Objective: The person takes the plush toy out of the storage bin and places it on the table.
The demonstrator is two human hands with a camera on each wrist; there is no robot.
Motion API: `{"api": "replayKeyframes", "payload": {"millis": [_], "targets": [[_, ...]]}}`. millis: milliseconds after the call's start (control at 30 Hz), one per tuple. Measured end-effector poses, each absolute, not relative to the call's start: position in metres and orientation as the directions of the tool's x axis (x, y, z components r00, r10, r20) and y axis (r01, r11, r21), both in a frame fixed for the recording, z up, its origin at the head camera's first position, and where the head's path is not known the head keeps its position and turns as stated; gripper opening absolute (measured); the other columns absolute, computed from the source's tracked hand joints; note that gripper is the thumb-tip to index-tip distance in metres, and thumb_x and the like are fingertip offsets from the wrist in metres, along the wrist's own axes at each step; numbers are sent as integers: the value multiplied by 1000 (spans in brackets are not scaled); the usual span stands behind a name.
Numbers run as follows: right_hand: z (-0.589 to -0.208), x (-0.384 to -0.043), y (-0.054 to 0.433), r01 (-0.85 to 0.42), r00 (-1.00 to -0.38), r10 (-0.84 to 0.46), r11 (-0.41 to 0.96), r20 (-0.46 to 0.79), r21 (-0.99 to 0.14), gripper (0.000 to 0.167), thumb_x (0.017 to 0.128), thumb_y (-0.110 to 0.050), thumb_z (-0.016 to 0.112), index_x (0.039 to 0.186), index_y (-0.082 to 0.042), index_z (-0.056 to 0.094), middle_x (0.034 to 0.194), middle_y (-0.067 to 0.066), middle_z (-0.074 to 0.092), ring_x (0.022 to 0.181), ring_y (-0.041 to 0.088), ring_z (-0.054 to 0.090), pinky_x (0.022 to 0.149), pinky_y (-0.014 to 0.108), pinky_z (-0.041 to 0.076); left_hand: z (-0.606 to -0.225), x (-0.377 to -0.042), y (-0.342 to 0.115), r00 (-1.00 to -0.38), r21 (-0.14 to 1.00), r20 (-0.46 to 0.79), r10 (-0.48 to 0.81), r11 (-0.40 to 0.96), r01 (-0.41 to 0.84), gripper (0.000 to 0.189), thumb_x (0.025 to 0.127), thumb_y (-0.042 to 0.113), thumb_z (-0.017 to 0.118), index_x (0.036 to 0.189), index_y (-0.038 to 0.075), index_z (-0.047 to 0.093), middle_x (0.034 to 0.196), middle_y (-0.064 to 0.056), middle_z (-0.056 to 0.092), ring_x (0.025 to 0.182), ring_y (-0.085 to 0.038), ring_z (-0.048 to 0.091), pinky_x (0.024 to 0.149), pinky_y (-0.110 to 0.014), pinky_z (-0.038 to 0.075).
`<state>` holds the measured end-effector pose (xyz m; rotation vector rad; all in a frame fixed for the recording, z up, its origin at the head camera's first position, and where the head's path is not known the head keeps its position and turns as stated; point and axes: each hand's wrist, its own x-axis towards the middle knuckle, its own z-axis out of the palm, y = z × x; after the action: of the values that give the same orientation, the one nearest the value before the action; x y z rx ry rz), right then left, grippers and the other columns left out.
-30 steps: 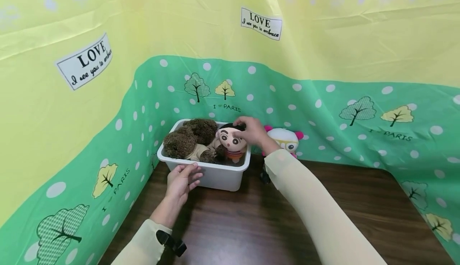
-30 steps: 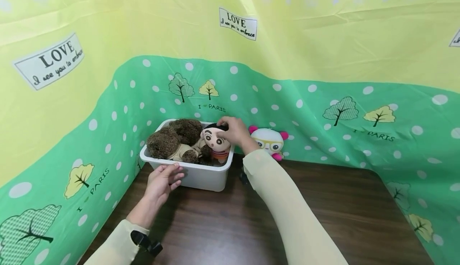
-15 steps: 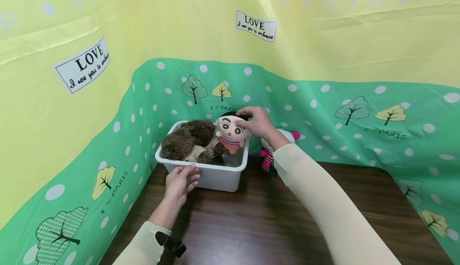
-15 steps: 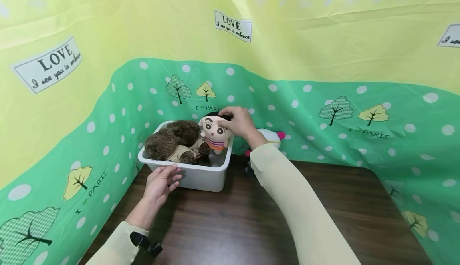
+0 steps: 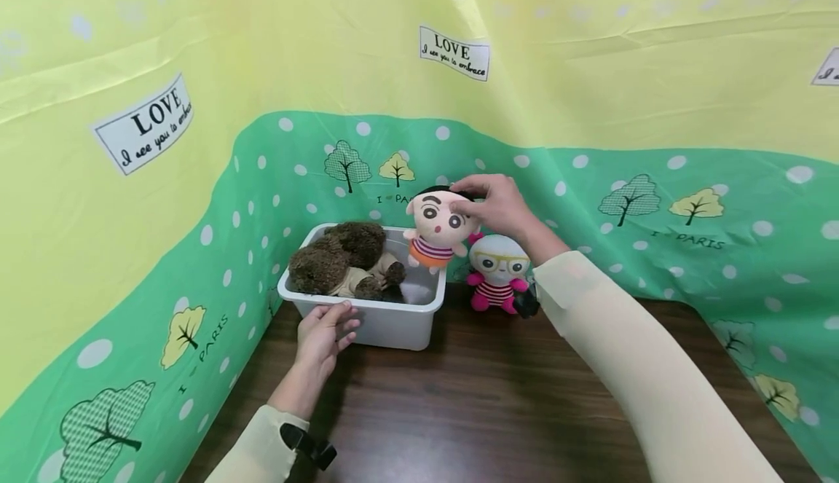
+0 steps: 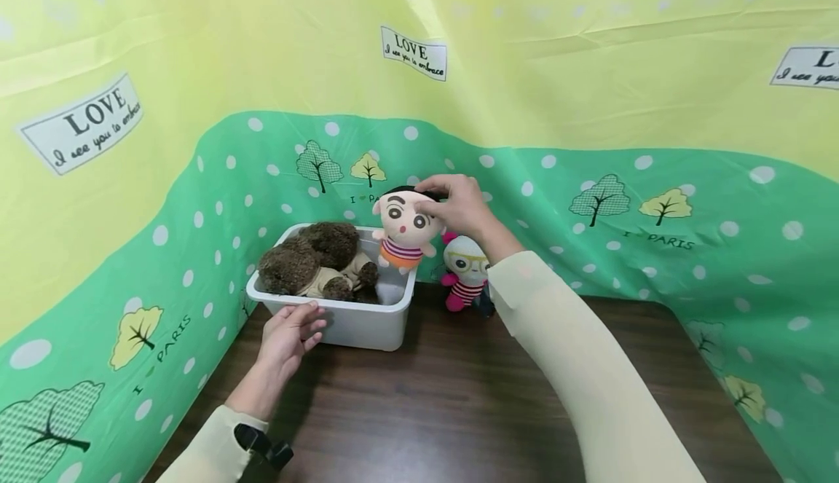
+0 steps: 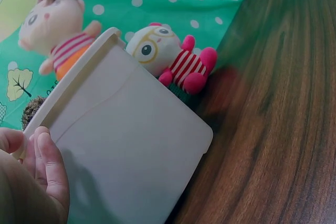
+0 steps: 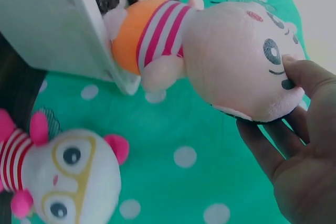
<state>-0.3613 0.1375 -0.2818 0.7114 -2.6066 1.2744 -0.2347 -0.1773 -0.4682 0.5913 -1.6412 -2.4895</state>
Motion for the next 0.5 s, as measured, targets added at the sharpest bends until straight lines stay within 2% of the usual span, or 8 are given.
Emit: {"api": "replayKeyframes", "payload": {"millis": [233, 500], "targets": [[-276, -351, 175, -455, -889, -330, 559, 318, -693, 32, 94, -26, 76, 124, -14, 73, 126, 7, 71, 118, 25, 65, 90, 42, 58, -470, -235, -177, -920, 904, -265, -287, -407, -134, 25, 92, 18, 75, 103, 10, 54, 83, 3, 78, 68, -11, 71, 58, -26, 56], [-278, -345, 227, -461, -888, -320, 605, 332, -650, 33, 96, -26, 75, 125, -11, 72, 128, 12, 71, 123, 28, 65, 79, 17, 53, -470, -235, -177, -924, 904, -264, -278, -405, -136, 27, 91, 19, 75, 103, 10, 53, 83, 4, 78, 68, -11, 71, 58, -26, 56]]}}
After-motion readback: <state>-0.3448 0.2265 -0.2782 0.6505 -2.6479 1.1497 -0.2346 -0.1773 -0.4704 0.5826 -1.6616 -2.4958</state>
